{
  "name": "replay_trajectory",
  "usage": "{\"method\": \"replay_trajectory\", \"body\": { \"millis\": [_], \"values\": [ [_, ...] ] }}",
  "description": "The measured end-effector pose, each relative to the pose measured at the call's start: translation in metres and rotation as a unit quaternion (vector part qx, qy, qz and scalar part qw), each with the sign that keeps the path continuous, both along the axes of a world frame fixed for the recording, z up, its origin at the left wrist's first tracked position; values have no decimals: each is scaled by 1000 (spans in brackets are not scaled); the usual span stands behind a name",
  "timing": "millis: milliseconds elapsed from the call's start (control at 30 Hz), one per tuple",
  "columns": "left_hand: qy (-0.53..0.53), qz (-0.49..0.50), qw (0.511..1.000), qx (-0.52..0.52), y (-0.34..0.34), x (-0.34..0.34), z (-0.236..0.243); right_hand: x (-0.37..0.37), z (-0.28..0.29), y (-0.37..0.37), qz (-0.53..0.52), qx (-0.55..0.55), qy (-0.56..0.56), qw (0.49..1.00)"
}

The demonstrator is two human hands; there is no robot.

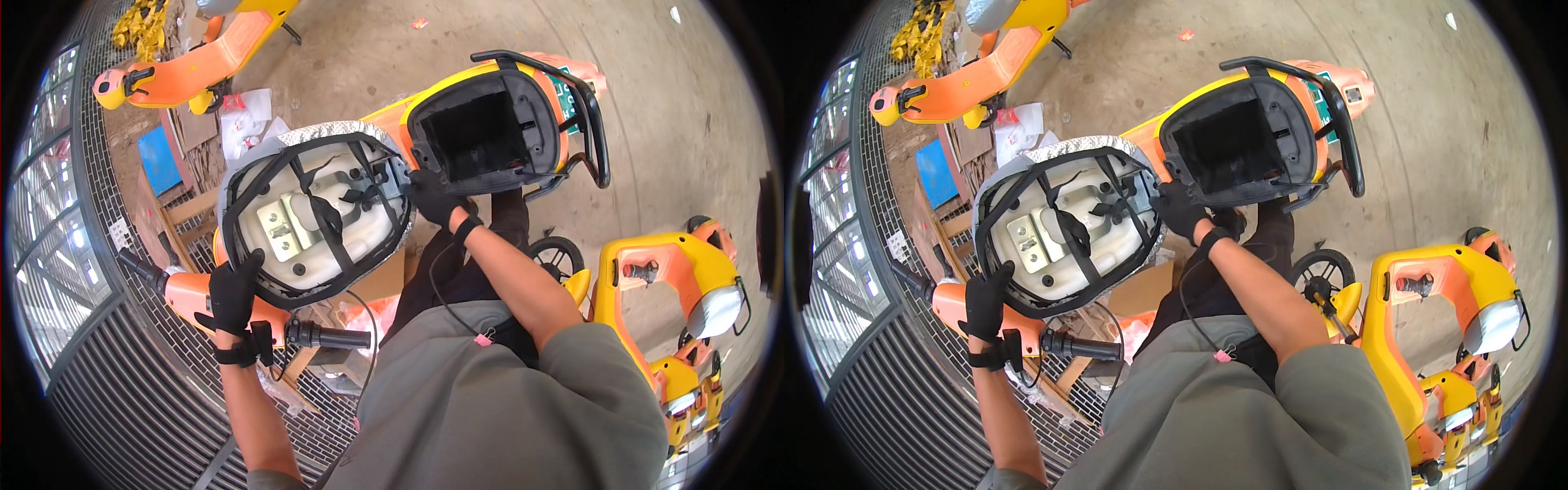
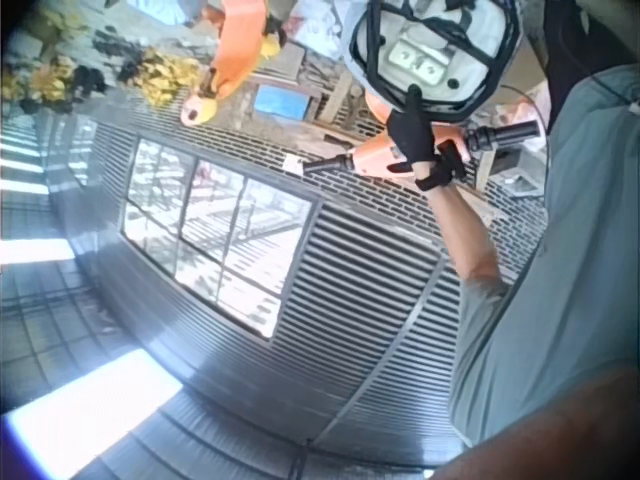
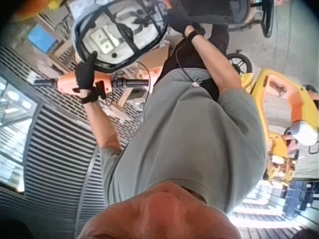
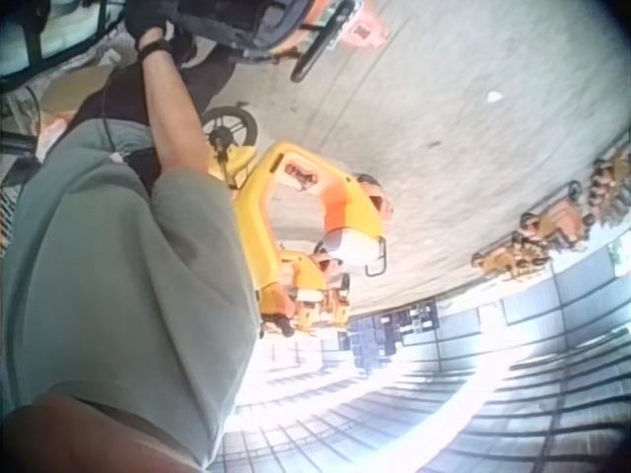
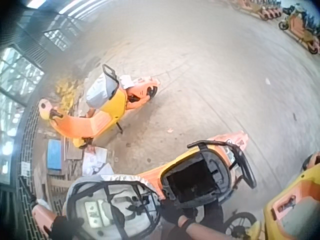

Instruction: The person, wearing black gloves, opens the seat of an electric scooter, adjusts wires and internal components by hand, and then uses a power drill to tighten screws inside the battery compartment.

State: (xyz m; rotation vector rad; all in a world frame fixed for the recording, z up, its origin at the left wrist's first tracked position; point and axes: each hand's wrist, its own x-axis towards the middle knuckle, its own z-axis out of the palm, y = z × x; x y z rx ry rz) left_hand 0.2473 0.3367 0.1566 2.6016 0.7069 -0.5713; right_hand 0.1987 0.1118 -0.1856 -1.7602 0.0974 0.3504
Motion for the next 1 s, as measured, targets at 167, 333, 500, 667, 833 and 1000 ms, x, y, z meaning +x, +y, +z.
{"method": "replay_trajectory", "body": {
  "millis": [167, 333, 500, 667, 833, 1000],
  "values": [
    [54, 29, 998, -30, 12, 3, 1, 7, 22, -24, 0, 193, 160, 968],
    [19, 13, 999, -41, 13, -6, -14, -4, -3, 1, -79, 61, 81, 992],
    [32, -57, 995, 72, -21, -6, -16, -5, 4, -4, -140, 3, 94, 986],
    [35, -66, 991, 109, -53, -6, -20, -2, -4, -4, -140, -164, 240, 947],
    [26, -105, 973, 203, -54, -14, -27, 7, 17, -10, -117, -201, 221, 947],
    [49, -59, 979, 188, -69, -11, -25, 9, 16, -11, -105, -185, 196, 957]
  ]
}}
